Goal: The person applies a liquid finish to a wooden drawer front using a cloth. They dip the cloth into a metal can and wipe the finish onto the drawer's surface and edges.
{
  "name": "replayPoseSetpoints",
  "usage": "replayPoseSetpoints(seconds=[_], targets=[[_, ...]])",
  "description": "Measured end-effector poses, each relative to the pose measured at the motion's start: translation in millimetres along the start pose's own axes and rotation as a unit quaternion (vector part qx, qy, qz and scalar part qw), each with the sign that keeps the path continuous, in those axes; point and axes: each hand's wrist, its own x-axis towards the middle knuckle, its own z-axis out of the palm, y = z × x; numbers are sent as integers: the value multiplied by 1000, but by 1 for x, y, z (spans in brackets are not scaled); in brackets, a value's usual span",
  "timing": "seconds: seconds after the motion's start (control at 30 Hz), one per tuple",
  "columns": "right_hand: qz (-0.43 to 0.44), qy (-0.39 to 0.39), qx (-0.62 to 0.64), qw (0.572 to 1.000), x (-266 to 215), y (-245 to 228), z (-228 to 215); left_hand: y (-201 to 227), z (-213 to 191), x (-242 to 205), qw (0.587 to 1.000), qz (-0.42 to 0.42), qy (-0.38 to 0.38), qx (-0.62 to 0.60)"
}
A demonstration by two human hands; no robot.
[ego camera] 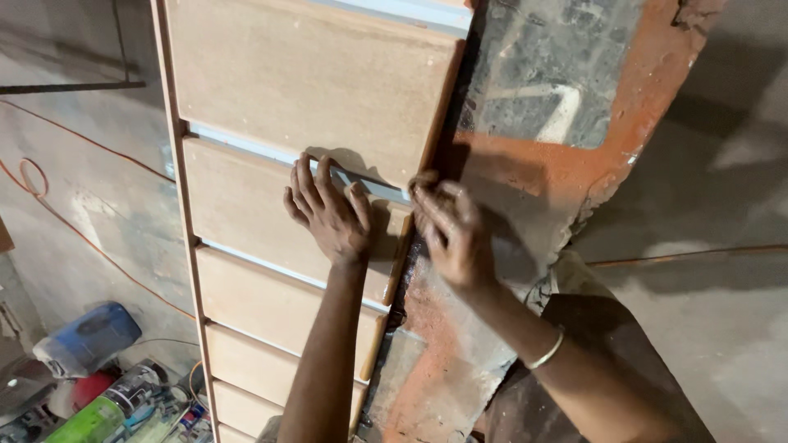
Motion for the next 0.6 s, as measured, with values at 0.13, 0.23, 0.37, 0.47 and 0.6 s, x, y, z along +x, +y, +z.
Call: replayPoseSetpoints(seconds=[0.13,0.23,0.37,0.47,0.6], targets=[[-52,70,6,996,102,35,-19,1,-3,3,1000,23,2,4],[-83,83,-67,991,140,51,-29,-3,-2,-10,1000,22,-19,3],[-5,33,-41,999,99,15,-23,-2,1,9,999,30,-15,3],[-68,-90,-80,990,28,0,-26,4,-12,2,998,62,-31,7],[66,-95,280,953,65,32,-55,20,-18,23,990,144,-9,-6]])
